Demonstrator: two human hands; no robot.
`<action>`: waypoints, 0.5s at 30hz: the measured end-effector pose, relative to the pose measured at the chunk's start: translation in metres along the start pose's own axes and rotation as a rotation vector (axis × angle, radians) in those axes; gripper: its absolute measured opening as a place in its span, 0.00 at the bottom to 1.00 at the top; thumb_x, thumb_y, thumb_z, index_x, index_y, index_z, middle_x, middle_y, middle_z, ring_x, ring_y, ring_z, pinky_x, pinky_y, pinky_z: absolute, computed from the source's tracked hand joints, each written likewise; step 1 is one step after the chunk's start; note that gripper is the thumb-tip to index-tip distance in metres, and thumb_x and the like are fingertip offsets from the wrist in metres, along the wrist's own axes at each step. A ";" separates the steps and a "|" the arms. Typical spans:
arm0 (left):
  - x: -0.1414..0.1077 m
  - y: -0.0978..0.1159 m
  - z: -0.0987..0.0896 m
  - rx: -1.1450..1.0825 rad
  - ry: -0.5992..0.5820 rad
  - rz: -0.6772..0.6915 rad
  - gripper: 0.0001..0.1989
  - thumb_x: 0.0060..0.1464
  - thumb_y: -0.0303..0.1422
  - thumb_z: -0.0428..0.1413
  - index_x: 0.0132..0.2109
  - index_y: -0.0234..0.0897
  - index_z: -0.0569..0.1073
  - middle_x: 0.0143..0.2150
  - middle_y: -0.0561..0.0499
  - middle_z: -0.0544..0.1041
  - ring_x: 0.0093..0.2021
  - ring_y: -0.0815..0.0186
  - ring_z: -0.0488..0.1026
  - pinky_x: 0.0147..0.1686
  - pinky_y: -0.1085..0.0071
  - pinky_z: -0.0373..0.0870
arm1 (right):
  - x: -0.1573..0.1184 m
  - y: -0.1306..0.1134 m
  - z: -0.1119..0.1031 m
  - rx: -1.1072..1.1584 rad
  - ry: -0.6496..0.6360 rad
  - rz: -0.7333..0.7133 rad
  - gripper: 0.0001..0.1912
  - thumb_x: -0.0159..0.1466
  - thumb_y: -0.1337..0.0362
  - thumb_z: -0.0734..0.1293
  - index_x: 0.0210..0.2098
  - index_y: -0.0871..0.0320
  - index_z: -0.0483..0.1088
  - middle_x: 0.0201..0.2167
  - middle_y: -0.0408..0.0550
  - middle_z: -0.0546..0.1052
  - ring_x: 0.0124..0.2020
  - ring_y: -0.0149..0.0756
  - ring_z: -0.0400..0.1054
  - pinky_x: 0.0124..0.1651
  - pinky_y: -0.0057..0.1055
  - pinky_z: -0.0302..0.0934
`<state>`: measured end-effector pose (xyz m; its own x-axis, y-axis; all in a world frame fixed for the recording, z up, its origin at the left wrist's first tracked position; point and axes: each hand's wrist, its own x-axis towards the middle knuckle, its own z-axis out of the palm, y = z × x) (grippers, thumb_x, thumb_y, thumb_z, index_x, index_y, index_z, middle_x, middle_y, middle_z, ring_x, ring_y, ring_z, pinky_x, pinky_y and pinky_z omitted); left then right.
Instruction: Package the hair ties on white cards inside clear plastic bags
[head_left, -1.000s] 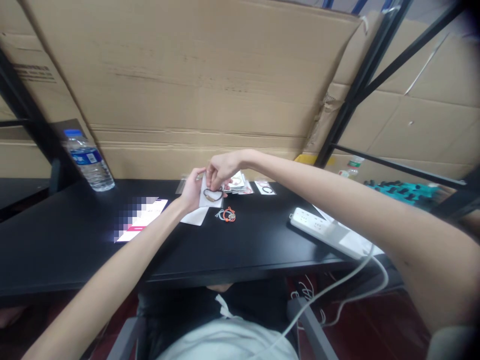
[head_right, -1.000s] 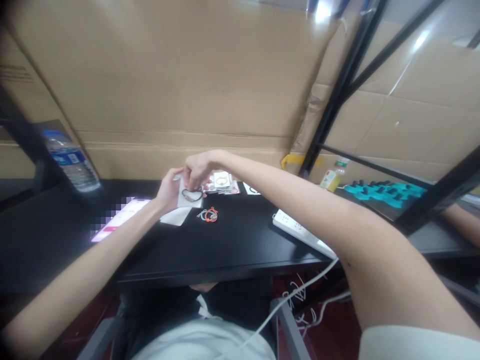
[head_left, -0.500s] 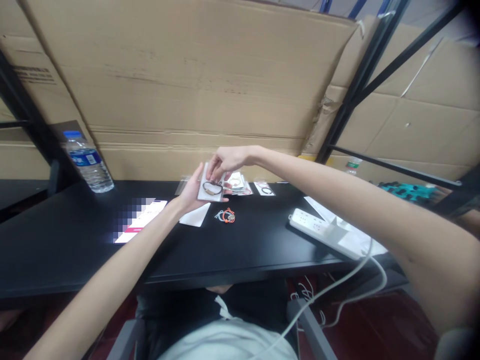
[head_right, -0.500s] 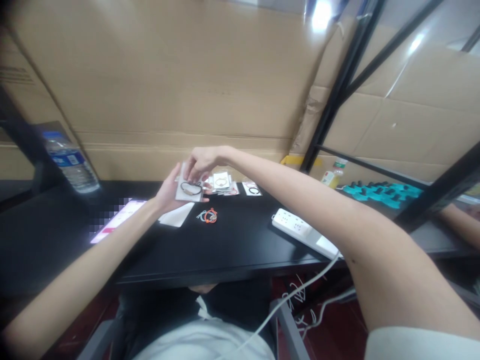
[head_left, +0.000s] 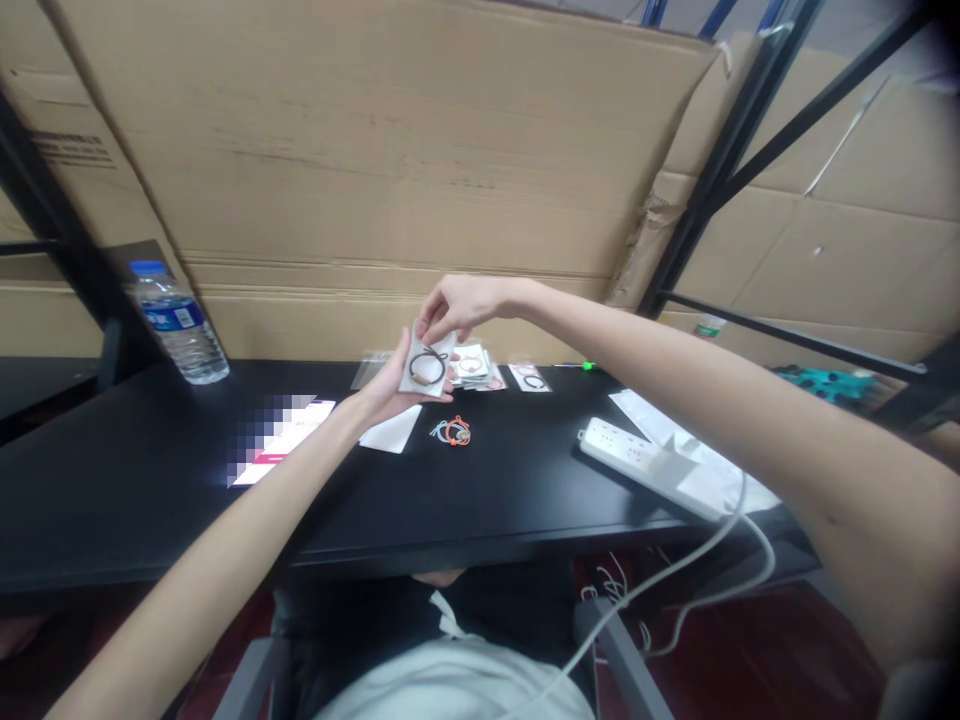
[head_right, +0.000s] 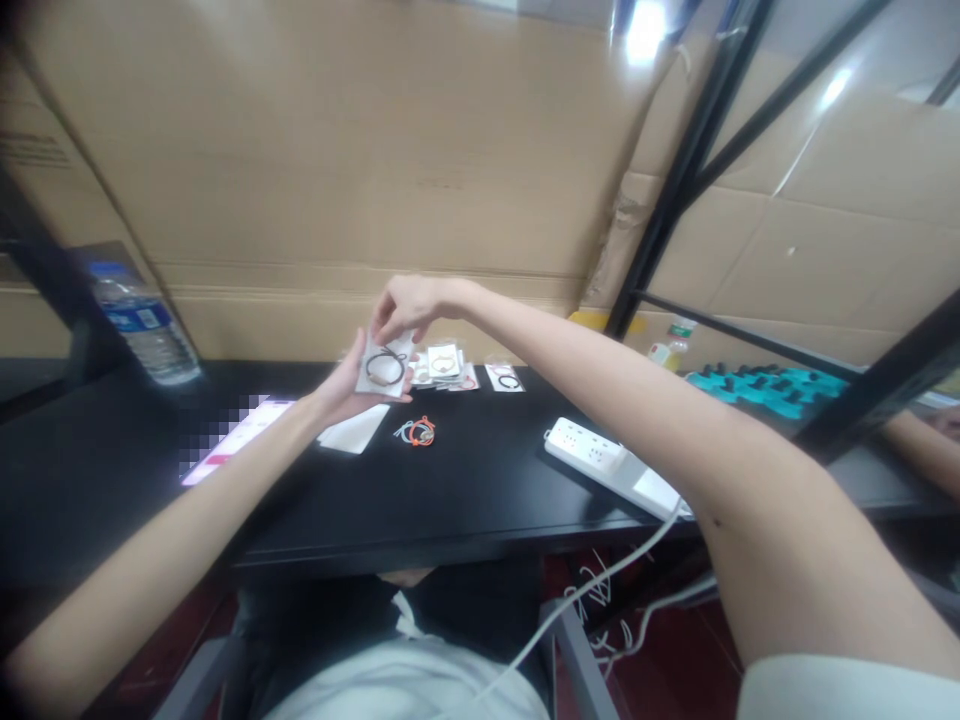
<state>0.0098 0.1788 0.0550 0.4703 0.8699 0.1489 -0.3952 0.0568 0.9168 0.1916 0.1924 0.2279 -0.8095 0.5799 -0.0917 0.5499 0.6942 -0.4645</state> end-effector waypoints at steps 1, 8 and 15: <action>0.000 0.000 -0.001 -0.017 -0.003 -0.009 0.42 0.67 0.65 0.41 0.56 0.32 0.80 0.43 0.37 0.83 0.42 0.52 0.80 0.47 0.50 0.80 | 0.000 -0.002 -0.002 -0.045 0.030 0.008 0.14 0.60 0.60 0.80 0.45 0.58 0.85 0.45 0.51 0.85 0.46 0.42 0.77 0.42 0.32 0.73; -0.001 0.002 -0.003 -0.105 -0.010 -0.019 0.38 0.70 0.61 0.44 0.60 0.33 0.78 0.52 0.34 0.83 0.43 0.49 0.83 0.49 0.46 0.79 | 0.004 -0.012 -0.019 -0.269 -0.002 0.181 0.24 0.56 0.51 0.83 0.46 0.59 0.85 0.41 0.51 0.83 0.43 0.45 0.75 0.43 0.35 0.67; -0.003 0.004 -0.003 -0.075 0.034 -0.012 0.36 0.70 0.61 0.45 0.60 0.36 0.78 0.46 0.37 0.85 0.44 0.48 0.83 0.53 0.41 0.78 | 0.007 -0.008 -0.014 -0.058 -0.348 0.311 0.29 0.56 0.42 0.81 0.44 0.60 0.81 0.30 0.43 0.73 0.29 0.31 0.65 0.33 0.29 0.58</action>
<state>0.0046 0.1775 0.0572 0.4491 0.8848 0.1243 -0.4482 0.1028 0.8880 0.1844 0.1971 0.2437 -0.6197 0.5939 -0.5131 0.7801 0.5380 -0.3195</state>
